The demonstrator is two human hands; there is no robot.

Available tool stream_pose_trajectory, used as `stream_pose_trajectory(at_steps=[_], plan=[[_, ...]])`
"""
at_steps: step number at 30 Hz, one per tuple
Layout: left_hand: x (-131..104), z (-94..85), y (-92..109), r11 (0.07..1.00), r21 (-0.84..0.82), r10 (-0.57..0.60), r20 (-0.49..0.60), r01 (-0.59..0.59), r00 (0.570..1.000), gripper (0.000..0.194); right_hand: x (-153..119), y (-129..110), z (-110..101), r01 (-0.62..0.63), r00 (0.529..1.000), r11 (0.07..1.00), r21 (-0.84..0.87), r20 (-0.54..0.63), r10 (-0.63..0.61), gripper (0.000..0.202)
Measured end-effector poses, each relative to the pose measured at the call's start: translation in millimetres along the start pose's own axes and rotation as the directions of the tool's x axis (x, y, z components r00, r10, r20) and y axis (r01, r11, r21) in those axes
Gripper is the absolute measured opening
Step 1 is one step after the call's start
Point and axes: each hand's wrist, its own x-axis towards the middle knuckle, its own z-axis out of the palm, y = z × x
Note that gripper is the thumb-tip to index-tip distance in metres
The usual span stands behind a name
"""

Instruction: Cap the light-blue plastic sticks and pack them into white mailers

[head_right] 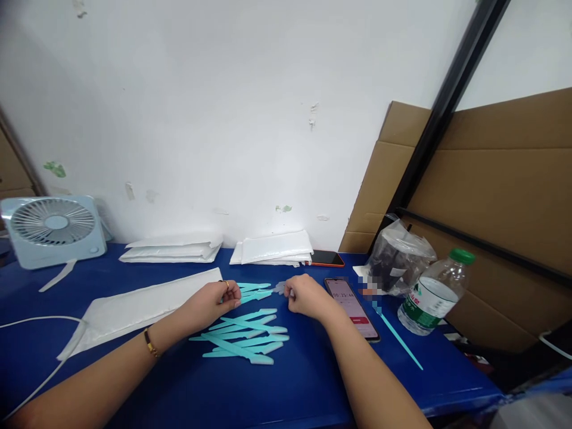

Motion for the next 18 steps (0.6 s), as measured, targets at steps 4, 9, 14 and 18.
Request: stream_pose_trajectory(at_steps=[4,9,14,18], plan=[[1,1.2,-1,0.993,-0.12,0.012,-0.025,-0.014,1.0,0.022,1,2,-10,-0.075,0.982,0.853,0.517,-0.11,0.153,0.011],[1,0.7,1,0.946,-0.325,0.01,0.037,0.003,0.999,0.025,0,-7,-14,0.049,0.977,0.6,0.799,-0.163,0.136,0.015],[-3,-6.5,9,0.902,-0.422,-0.058,0.095,0.093,0.994,0.029,-2,-11,-15,0.24,0.916,0.797,0.554,-0.401,0.002,0.006],[-6,-8.6,9,0.858,-0.498,-0.069,0.131,0.125,0.989,0.033,-5,-11,-18,0.313,0.871,0.907,0.283,-0.466,-0.155,0.012]])
